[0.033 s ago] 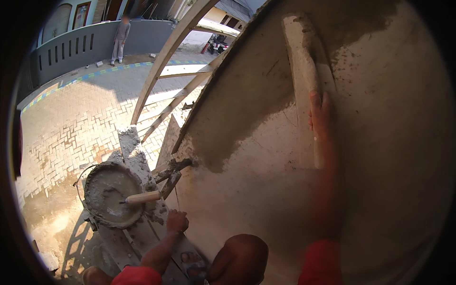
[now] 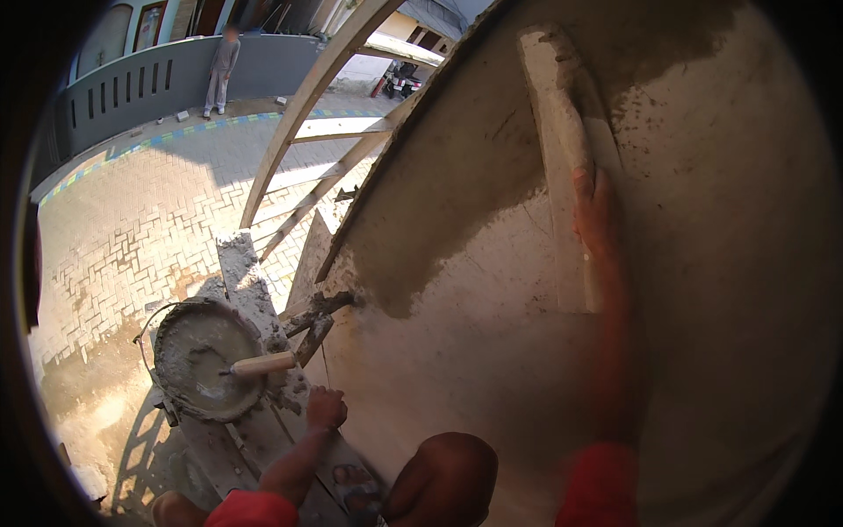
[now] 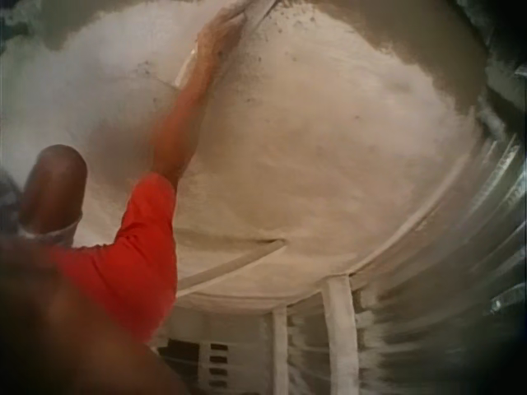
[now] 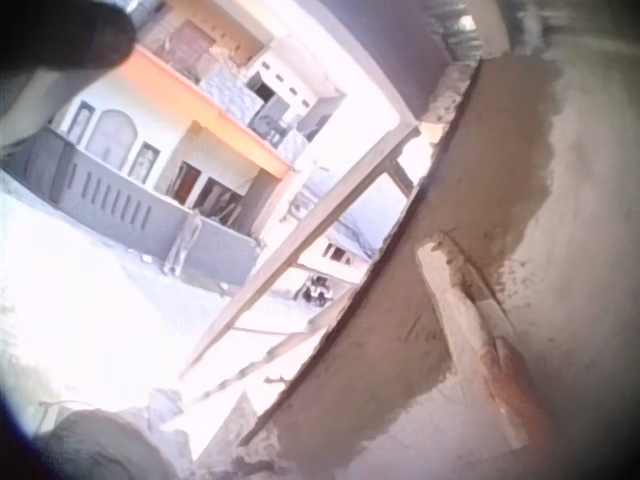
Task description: The person applies plaster to a wall using a trowel and then smooths it out with a large rectangular float.
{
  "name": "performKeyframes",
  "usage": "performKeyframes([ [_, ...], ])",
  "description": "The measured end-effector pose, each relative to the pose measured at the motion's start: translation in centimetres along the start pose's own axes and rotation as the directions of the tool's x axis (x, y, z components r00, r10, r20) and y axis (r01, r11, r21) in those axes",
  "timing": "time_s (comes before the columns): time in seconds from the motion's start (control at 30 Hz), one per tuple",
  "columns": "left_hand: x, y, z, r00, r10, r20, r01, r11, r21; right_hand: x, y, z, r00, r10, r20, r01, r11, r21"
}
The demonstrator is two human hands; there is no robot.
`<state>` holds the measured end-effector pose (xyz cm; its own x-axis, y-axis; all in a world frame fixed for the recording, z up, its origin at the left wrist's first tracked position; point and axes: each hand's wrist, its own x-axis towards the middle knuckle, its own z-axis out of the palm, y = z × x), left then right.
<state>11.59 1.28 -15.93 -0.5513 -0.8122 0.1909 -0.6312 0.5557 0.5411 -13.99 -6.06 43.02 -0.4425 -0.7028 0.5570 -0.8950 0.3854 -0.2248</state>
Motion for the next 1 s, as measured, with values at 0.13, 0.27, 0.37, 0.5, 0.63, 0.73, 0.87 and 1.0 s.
performKeyframes([
  [0.13,-0.2,-0.8,0.1,1.000,-0.011,-0.026,0.010,0.999,-0.034,-3.1,3.0,-1.3,0.984,0.043,0.173,0.057,0.843,-0.535],
  [0.27,0.1,-1.4,-0.3,1.000,0.003,0.018,-0.001,0.998,-0.061,-7.9,7.1,-7.8,0.958,0.218,0.188,-0.072,0.813,-0.578],
  [0.37,0.4,0.0,0.1,0.997,0.006,0.075,-0.003,0.999,-0.040,-8.2,8.3,-13.9,0.981,0.168,0.094,-0.081,0.801,-0.593],
  [0.5,0.0,-0.8,-0.4,0.998,0.000,0.069,-0.003,0.999,0.043,-6.4,0.5,-9.8,0.949,0.307,0.067,-0.270,0.905,-0.329],
  [0.63,-0.2,-0.8,0.0,0.997,-0.005,0.074,0.002,0.999,0.040,-5.0,-1.2,-6.4,0.959,0.135,0.248,-0.001,0.879,-0.476],
  [0.73,-0.1,-0.2,0.0,0.994,0.001,0.106,-0.008,0.998,0.064,-4.3,2.8,-8.7,0.938,-0.089,0.336,0.299,0.698,-0.650],
  [0.87,-0.2,-1.3,0.9,0.999,0.019,0.031,-0.019,1.000,0.024,-1.5,0.1,-15.8,0.993,0.026,0.112,0.035,0.859,-0.511],
  [1.0,-0.3,-1.5,0.8,0.998,0.017,0.054,-0.019,0.999,0.050,4.7,-3.2,-21.4,0.950,0.080,-0.302,-0.139,0.974,-0.180],
])
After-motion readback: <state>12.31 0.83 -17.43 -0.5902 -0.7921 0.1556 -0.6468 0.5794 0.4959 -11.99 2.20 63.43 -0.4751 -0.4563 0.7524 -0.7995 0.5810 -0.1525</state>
